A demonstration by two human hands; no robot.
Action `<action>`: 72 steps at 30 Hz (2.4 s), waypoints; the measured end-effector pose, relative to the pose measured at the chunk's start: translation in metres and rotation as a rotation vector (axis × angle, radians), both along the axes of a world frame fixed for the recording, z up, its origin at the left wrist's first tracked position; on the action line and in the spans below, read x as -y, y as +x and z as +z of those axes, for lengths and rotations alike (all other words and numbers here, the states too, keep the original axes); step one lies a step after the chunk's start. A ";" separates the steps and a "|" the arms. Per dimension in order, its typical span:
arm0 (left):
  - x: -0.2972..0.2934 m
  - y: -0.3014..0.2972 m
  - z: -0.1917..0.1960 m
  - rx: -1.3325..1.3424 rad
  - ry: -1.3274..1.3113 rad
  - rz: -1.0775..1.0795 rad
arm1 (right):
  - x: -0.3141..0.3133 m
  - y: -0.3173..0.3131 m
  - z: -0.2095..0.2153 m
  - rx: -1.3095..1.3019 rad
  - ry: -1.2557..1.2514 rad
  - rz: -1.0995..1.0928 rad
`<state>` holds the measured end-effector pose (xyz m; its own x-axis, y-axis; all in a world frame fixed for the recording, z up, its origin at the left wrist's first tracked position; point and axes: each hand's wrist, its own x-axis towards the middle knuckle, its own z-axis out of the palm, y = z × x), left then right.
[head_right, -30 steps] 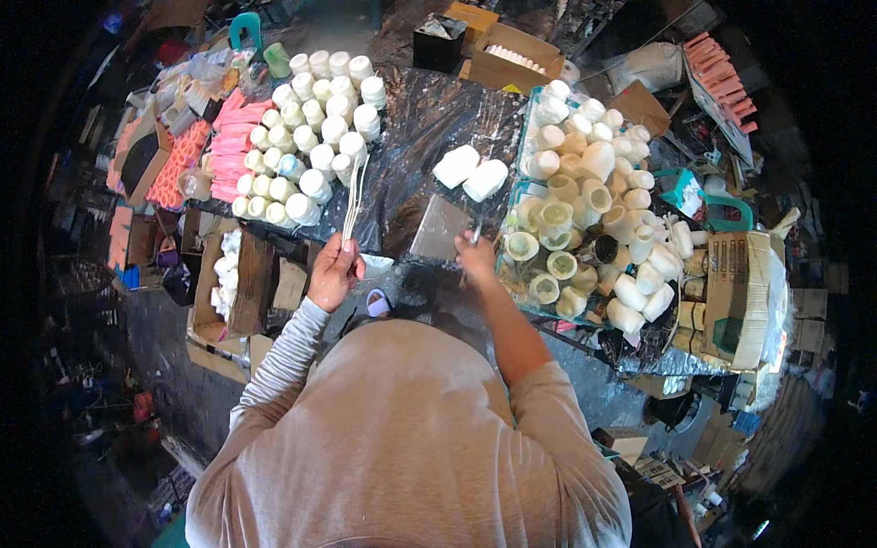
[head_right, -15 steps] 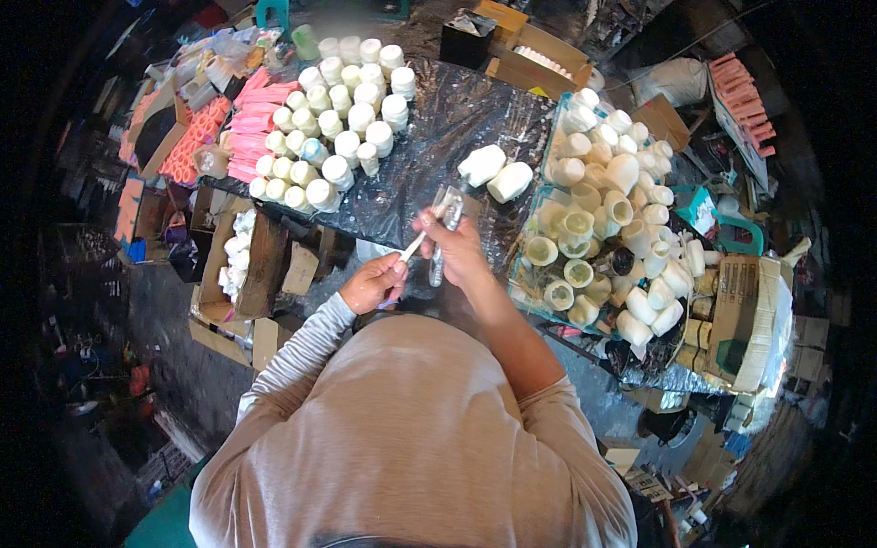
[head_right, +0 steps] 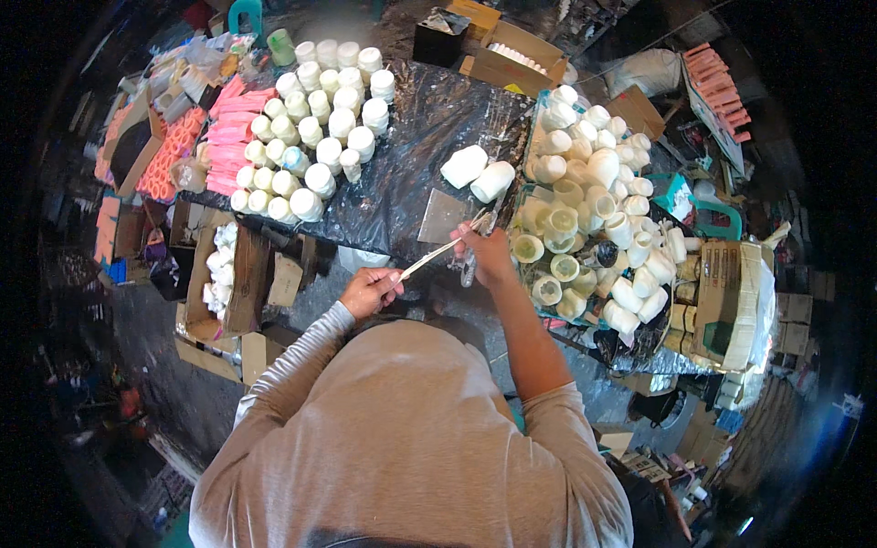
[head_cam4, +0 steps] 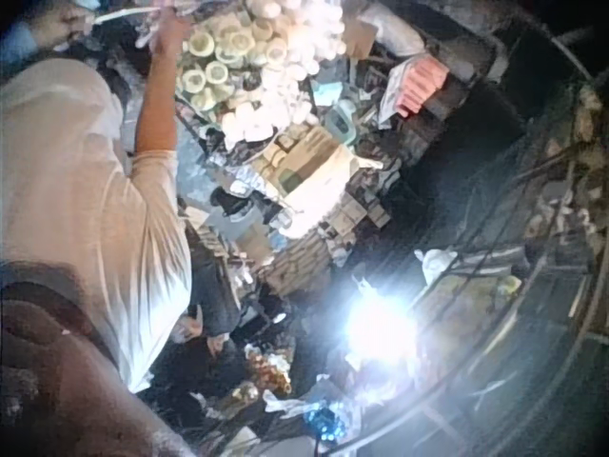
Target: The person inserts wicks into white cylindrical candle bodies and places them on the table. The person also uses a knife to trim the ends of multiple wicks held together.
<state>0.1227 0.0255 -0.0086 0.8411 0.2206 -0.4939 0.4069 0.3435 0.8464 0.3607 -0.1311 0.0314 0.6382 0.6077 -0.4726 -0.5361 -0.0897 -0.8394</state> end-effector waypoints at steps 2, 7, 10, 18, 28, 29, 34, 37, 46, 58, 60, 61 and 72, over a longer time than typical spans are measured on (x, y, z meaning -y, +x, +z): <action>0.002 0.013 -0.012 -0.053 -0.128 0.053 | 0.002 0.011 -0.008 0.014 -0.035 0.024; 0.004 0.056 -0.047 -0.099 0.060 0.048 | 0.002 0.059 -0.032 0.094 -0.242 0.083; -0.004 0.090 -0.061 -0.084 0.165 0.072 | -0.009 0.109 -0.042 0.020 -0.181 0.121; -0.025 0.187 -0.095 -0.188 0.335 0.122 | -0.085 0.238 -0.092 -0.071 -0.234 0.273; -0.044 0.224 -0.146 -0.328 0.423 0.118 | -0.111 0.291 -0.125 -0.163 -0.313 0.389; -0.045 0.223 -0.146 -0.334 0.424 0.109 | -0.112 0.293 -0.126 -0.147 -0.331 0.388; -0.051 0.221 -0.141 -0.353 0.438 0.085 | -0.120 0.300 -0.133 -0.060 -0.397 0.460; -0.049 0.222 -0.139 -0.332 0.383 0.127 | -0.122 0.304 -0.139 -0.042 -0.411 0.459; -0.043 0.227 -0.134 -0.239 0.224 0.242 | -0.120 0.309 -0.140 -0.012 -0.427 0.458; -0.045 0.223 -0.156 -0.301 0.566 0.062 | -0.118 0.313 -0.145 0.011 -0.437 0.473; -0.045 0.222 -0.157 -0.316 0.544 0.044 | -0.117 0.313 -0.146 -0.009 -0.419 0.473; -0.046 0.222 -0.158 -0.302 0.517 0.059 | -0.117 0.313 -0.146 -0.025 -0.415 0.476; -0.046 0.223 -0.144 -0.283 0.607 0.075 | -0.093 0.290 -0.075 0.308 -0.378 0.100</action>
<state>0.3459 0.0711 -0.1531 0.6689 0.5818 -0.4626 0.6350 -0.1237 0.7626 0.6510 -0.0383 -0.0437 0.7300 0.4958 -0.4704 -0.2416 -0.4566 -0.8562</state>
